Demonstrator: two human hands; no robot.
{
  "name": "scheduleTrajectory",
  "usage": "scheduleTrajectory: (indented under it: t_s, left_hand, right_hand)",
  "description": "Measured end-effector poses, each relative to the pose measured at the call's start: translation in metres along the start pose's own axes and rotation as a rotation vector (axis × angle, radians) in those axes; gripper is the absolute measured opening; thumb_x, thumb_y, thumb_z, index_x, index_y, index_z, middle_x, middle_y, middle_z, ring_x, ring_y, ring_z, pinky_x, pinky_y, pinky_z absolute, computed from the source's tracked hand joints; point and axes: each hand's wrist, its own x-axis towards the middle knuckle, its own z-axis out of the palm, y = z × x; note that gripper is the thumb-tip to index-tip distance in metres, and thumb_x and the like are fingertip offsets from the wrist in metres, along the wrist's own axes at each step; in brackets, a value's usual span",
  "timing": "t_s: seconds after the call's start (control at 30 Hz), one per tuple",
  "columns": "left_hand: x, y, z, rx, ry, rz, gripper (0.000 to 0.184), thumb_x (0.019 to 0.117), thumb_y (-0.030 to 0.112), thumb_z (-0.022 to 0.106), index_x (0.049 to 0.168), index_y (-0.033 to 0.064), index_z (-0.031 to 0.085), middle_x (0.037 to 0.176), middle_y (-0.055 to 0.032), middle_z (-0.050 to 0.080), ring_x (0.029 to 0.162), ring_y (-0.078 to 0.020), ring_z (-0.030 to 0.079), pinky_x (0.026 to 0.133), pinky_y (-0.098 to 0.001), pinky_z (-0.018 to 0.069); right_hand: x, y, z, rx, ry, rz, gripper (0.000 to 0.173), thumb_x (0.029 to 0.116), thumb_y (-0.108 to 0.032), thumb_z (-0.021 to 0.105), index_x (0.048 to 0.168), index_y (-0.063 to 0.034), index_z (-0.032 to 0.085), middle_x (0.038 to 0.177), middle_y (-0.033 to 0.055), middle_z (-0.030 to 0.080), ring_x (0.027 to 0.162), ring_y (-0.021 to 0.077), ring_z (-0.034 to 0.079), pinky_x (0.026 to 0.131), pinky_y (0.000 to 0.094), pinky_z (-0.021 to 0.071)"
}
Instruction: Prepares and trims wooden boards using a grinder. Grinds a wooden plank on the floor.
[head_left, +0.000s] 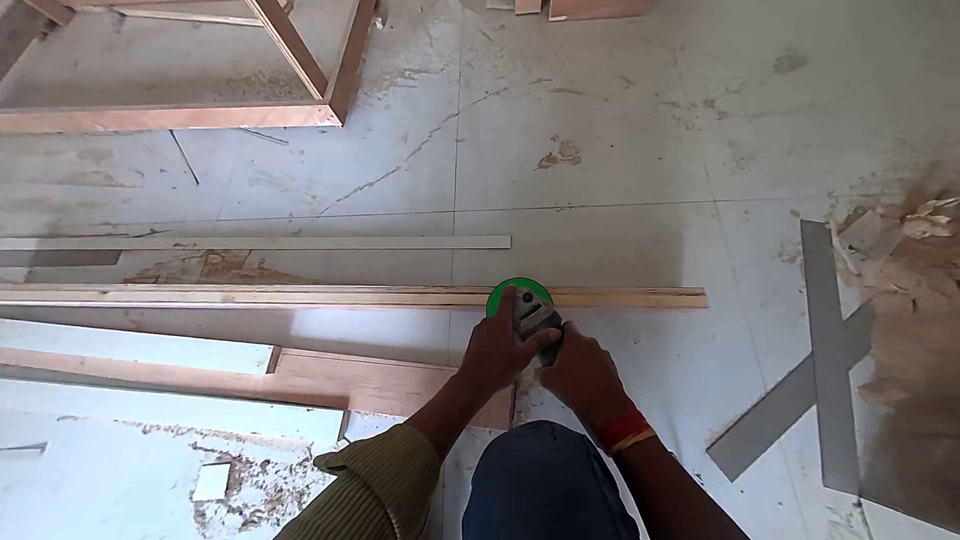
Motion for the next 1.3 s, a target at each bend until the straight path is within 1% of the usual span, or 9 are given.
scheduleTrajectory:
  t_s: [0.53, 0.6, 0.73, 0.8, 0.9, 1.03, 1.17, 1.23, 1.3]
  left_hand:
    - [0.023, 0.059, 0.04, -0.067, -0.175, 0.108, 0.098, 0.0915, 0.059, 0.069, 0.162, 0.0084, 0.024, 0.105, -0.0213, 0.071, 0.095, -0.0363, 0.071, 0.085, -0.057, 0.0573]
    - [0.024, 0.052, 0.042, -0.084, -0.211, 0.185, 0.093, 0.0937, 0.058, 0.067, 0.163, 0.0128, 0.024, 0.119, -0.0204, 0.069, 0.106, -0.0343, 0.069, 0.094, -0.0557, 0.0554]
    - [0.014, -0.019, 0.029, 0.259, 0.161, 0.126, 0.092, 0.0924, 0.061, 0.066, 0.161, 0.0103, 0.032, 0.161, -0.0216, 0.037, 0.15, -0.0389, 0.034, 0.123, -0.058, 0.0245]
    - [0.019, -0.066, 0.015, 0.459, 0.243, 0.01, 0.102, 0.0865, 0.052, 0.076, 0.162, 0.0061, 0.026, 0.168, -0.0246, 0.018, 0.157, -0.043, 0.014, 0.125, -0.0641, 0.0104]
    - [0.028, -0.1, 0.003, 0.663, 0.163, -0.084, 0.111, 0.0838, 0.042, 0.081, 0.166, 0.0089, 0.013, 0.172, -0.0191, 0.003, 0.159, -0.0383, 0.001, 0.125, -0.0622, 0.0071]
    - [0.023, -0.102, 0.005, 0.688, 0.118, -0.055, 0.103, 0.09, 0.033, 0.076, 0.165, 0.0063, 0.011, 0.172, -0.0179, 0.002, 0.159, -0.037, 0.001, 0.127, -0.0518, 0.0124]
    - [0.022, -0.104, -0.006, 0.645, 0.14, 0.02, 0.085, 0.0917, 0.02, 0.072, 0.162, 0.0051, 0.027, 0.172, -0.0154, 0.013, 0.158, -0.0356, 0.012, 0.125, -0.0533, 0.0191]
    - [0.011, -0.099, -0.015, 0.519, 0.194, 0.039, 0.059, 0.0973, 0.019, 0.065, 0.152, 0.0069, 0.048, 0.166, -0.014, 0.032, 0.154, -0.0322, 0.029, 0.125, -0.0519, 0.0234]
    - [-0.014, -0.09, -0.016, 0.306, 0.368, 0.084, 0.038, 0.1007, 0.024, 0.062, 0.136, 0.0107, 0.064, 0.136, -0.0115, 0.062, 0.126, -0.0279, 0.059, 0.107, -0.047, 0.0485]
  right_hand:
    - [0.0, 0.068, -0.027, 0.1, 0.137, 0.097, 0.054, 0.0768, -0.026, 0.085, 0.122, -0.0067, 0.062, 0.092, 0.0156, 0.069, 0.086, 0.0352, 0.07, 0.072, 0.0572, 0.0546]
    - [-0.006, 0.09, -0.023, 0.15, 0.207, 0.083, 0.055, 0.0757, -0.026, 0.085, 0.123, -0.0083, 0.063, 0.089, 0.0145, 0.07, 0.083, 0.0343, 0.069, 0.07, 0.0583, 0.0542]
    - [-0.026, 0.141, -0.008, 0.248, 0.355, 0.045, 0.055, 0.0692, -0.03, 0.085, 0.116, -0.0087, 0.067, 0.085, 0.0109, 0.07, 0.079, 0.0304, 0.069, 0.068, 0.0581, 0.0542]
    - [-0.037, 0.154, 0.001, 0.28, 0.371, 0.066, 0.058, 0.0654, -0.033, 0.084, 0.114, -0.0083, 0.067, 0.086, 0.0105, 0.07, 0.08, 0.0294, 0.069, 0.067, 0.057, 0.0534]
    - [-0.047, 0.16, 0.014, 0.39, 0.352, 0.096, 0.065, 0.0627, -0.036, 0.084, 0.118, -0.0076, 0.066, 0.092, 0.0092, 0.071, 0.085, 0.0259, 0.069, 0.071, 0.0539, 0.0554]
    - [-0.051, 0.145, 0.031, 0.524, 0.35, 0.096, 0.062, 0.0597, -0.034, 0.084, 0.114, -0.0089, 0.067, 0.091, 0.004, 0.071, 0.082, 0.0175, 0.07, 0.07, 0.0452, 0.0573]
    - [-0.045, 0.123, 0.033, 0.492, 0.345, 0.053, 0.058, 0.059, -0.035, 0.082, 0.11, -0.0126, 0.068, 0.086, 0.0008, 0.071, 0.078, 0.0156, 0.07, 0.066, 0.0435, 0.057]
    - [-0.04, 0.108, 0.032, 0.388, 0.349, 0.01, 0.057, 0.0602, -0.034, 0.081, 0.11, -0.0122, 0.067, 0.083, 0.0023, 0.07, 0.076, 0.0189, 0.069, 0.063, 0.0472, 0.055]
    - [-0.033, 0.086, 0.03, 0.294, 0.329, -0.048, 0.054, 0.0626, -0.033, 0.081, 0.11, -0.0112, 0.067, 0.079, 0.0038, 0.069, 0.073, 0.0222, 0.069, 0.061, 0.0505, 0.0544]
